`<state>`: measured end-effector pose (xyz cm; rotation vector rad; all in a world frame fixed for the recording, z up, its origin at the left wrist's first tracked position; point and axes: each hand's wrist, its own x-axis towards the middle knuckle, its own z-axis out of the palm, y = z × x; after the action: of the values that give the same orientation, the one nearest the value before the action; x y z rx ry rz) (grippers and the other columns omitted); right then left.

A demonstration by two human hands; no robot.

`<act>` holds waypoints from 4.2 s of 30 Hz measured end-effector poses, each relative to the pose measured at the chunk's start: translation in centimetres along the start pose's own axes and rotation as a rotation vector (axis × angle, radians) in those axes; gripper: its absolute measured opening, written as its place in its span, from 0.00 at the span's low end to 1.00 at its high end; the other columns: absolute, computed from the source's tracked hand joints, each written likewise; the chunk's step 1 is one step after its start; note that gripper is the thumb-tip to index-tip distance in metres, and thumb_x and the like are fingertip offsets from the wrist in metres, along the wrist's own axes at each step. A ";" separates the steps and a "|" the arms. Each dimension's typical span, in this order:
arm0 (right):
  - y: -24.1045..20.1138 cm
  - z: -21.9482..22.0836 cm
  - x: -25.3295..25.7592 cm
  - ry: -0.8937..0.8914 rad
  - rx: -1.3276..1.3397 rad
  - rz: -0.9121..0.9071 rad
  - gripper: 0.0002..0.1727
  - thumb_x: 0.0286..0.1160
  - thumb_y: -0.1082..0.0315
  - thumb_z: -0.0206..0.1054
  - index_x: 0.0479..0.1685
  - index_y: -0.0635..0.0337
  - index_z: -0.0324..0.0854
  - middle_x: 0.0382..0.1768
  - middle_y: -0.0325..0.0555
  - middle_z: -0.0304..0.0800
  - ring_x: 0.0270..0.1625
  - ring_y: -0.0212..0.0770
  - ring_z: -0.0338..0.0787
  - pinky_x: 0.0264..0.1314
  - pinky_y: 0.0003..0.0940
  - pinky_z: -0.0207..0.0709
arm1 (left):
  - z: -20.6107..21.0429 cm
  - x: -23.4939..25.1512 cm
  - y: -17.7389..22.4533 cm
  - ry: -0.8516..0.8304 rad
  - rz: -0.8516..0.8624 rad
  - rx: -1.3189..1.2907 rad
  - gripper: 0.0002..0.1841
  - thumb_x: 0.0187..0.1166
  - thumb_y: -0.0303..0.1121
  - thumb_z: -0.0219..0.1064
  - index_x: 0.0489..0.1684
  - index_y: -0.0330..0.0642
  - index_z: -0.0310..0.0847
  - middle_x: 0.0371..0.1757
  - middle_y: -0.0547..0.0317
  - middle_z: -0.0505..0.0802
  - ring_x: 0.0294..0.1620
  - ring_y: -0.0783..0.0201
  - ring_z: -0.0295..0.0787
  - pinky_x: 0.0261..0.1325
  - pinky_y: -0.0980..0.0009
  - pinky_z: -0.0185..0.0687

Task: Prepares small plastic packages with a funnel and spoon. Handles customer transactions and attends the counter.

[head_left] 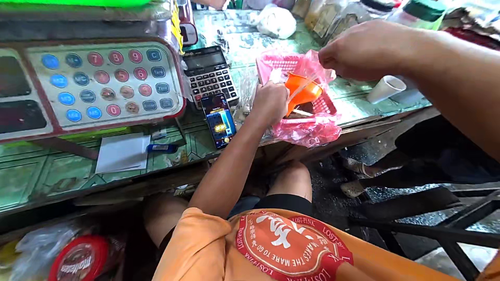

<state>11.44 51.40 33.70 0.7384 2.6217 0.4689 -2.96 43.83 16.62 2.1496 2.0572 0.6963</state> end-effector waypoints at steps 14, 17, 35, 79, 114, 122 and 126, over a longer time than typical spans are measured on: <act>-0.2 0.6 0.6 0.052 -0.021 -0.029 0.07 0.85 0.68 0.61 0.43 0.55 0.85 0.41 0.53 0.90 0.50 0.61 0.91 0.46 0.66 0.80 | 0.4 -0.3 0.0 0.027 -0.062 -0.006 0.08 0.77 0.38 0.66 0.34 0.49 0.91 0.48 0.62 0.93 0.59 0.56 0.85 0.63 0.50 0.74; -0.1 1.0 0.4 0.067 -0.004 -0.036 0.07 0.84 0.68 0.61 0.40 0.55 0.84 0.40 0.52 0.89 0.49 0.59 0.91 0.44 0.64 0.81 | 0.6 -0.4 -0.2 0.056 -0.063 -0.017 0.08 0.76 0.37 0.66 0.33 0.49 0.91 0.45 0.62 0.93 0.58 0.56 0.85 0.62 0.49 0.75; 2.8 4.7 -1.4 0.105 0.187 -0.020 0.12 0.88 0.67 0.59 0.46 0.54 0.90 0.41 0.51 0.92 0.51 0.59 0.91 0.54 0.67 0.80 | 2.2 -0.7 0.8 0.169 -0.072 -0.078 0.07 0.75 0.36 0.67 0.32 0.45 0.88 0.38 0.58 0.93 0.52 0.54 0.88 0.59 0.49 0.78; 3.8 5.1 -2.4 0.155 0.166 -0.003 0.09 0.85 0.65 0.60 0.38 0.53 0.85 0.41 0.46 0.89 0.50 0.52 0.90 0.51 0.58 0.82 | 2.1 1.0 0.2 -0.020 0.023 -0.168 0.05 0.74 0.37 0.76 0.35 0.46 0.92 0.41 0.59 0.94 0.52 0.56 0.89 0.63 0.49 0.82; 5.8 17.2 -4.1 0.200 0.920 0.103 0.13 0.90 0.67 0.58 0.43 0.58 0.89 0.32 0.48 0.91 0.31 0.47 0.88 0.38 0.55 0.83 | 0.5 1.1 0.4 0.143 -0.129 -0.818 0.08 0.80 0.34 0.72 0.38 0.39 0.92 0.35 0.58 0.94 0.38 0.68 0.90 0.49 0.63 0.86; -0.3 20.3 -6.7 0.358 1.456 -0.005 0.13 0.88 0.67 0.56 0.50 0.63 0.86 0.36 0.47 0.91 0.32 0.40 0.91 0.38 0.40 0.89 | -5.0 1.4 3.7 0.227 -0.033 -0.703 0.06 0.80 0.33 0.70 0.41 0.42 0.91 0.37 0.61 0.94 0.39 0.71 0.91 0.49 0.66 0.89; -5.1 20.2 -7.4 0.414 1.672 -0.123 0.13 0.88 0.67 0.56 0.50 0.65 0.86 0.39 0.48 0.94 0.40 0.41 0.94 0.49 0.40 0.91 | -8.6 -1.0 5.9 0.257 0.085 -0.562 0.04 0.79 0.34 0.71 0.38 0.46 0.92 0.38 0.68 0.95 0.43 0.76 0.91 0.53 0.71 0.87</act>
<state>23.94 47.44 15.90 0.8462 2.8812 -2.0034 -0.79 40.22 26.21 1.8957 1.5982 1.4240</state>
